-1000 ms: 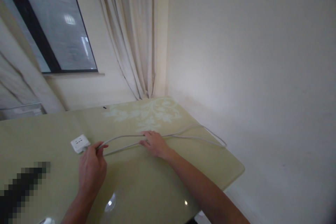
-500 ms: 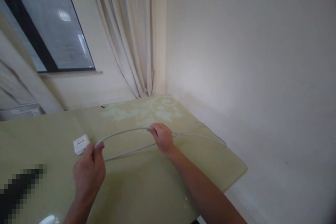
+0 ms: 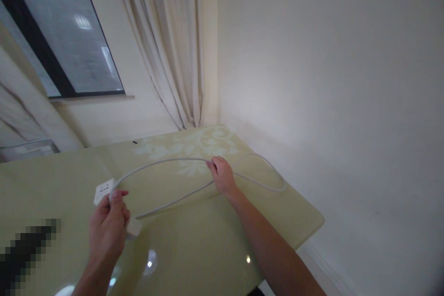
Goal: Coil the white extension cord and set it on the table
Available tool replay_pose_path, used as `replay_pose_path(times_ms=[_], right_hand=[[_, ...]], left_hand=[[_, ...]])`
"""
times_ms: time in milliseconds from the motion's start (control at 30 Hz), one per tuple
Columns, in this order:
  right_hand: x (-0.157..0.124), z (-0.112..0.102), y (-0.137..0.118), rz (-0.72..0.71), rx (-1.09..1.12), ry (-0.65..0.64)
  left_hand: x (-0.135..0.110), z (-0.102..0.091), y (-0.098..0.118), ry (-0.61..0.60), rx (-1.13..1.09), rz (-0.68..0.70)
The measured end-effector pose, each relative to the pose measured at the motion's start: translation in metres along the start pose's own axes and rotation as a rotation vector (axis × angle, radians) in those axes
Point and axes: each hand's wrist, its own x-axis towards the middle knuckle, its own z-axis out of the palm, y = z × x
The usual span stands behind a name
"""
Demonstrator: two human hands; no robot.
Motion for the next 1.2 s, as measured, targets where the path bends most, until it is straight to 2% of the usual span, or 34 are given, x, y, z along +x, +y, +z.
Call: replay_pose_path(times_ms=[100,167,267,433,567,667,800,867,1067,1133,1200], right_hand=[[0.001,-0.01,-0.008,-0.109,0.125,0.155],[0.006,-0.019,-0.013,-0.167,0.163,0.183],[0.026,-0.037,-0.017,-0.176,0.083,0.103],[0.084,-0.078,-0.007,-0.187,-0.284,-0.07],[0.127,-0.118,0.005,-0.133,-0.512,-0.163],[0.146,-0.139,0.008,-0.083,-0.638,-0.199],[0.158,-0.153,0.011,-0.07,-0.751,-0.109],[0.161,-0.158,0.017,-0.02,-0.749,-0.08],[0.165,-0.184,0.05,0.227,-0.73,-0.174],[0.164,-0.193,0.059,0.262,-0.741,-0.161],[0.159,-0.199,0.065,0.275,-0.752,-0.089]], left_hand=[[-0.002,0.003,-0.004,-0.125,-0.178,-0.088],[-0.002,0.004,-0.005,-0.173,-0.222,-0.11],[-0.001,0.004,-0.004,-0.166,-0.253,-0.128],[0.004,-0.001,-0.003,-0.071,-0.253,-0.145],[0.008,-0.004,-0.004,-0.033,-0.283,-0.132],[0.01,-0.004,-0.003,-0.03,-0.284,-0.139],[0.01,-0.002,-0.002,-0.03,-0.281,-0.147],[0.013,-0.003,-0.003,-0.022,-0.292,-0.162],[0.029,-0.021,-0.005,0.047,-0.46,-0.219],[0.032,-0.024,-0.003,0.049,-0.486,-0.22],[0.031,-0.023,0.0,0.051,-0.492,-0.217]])
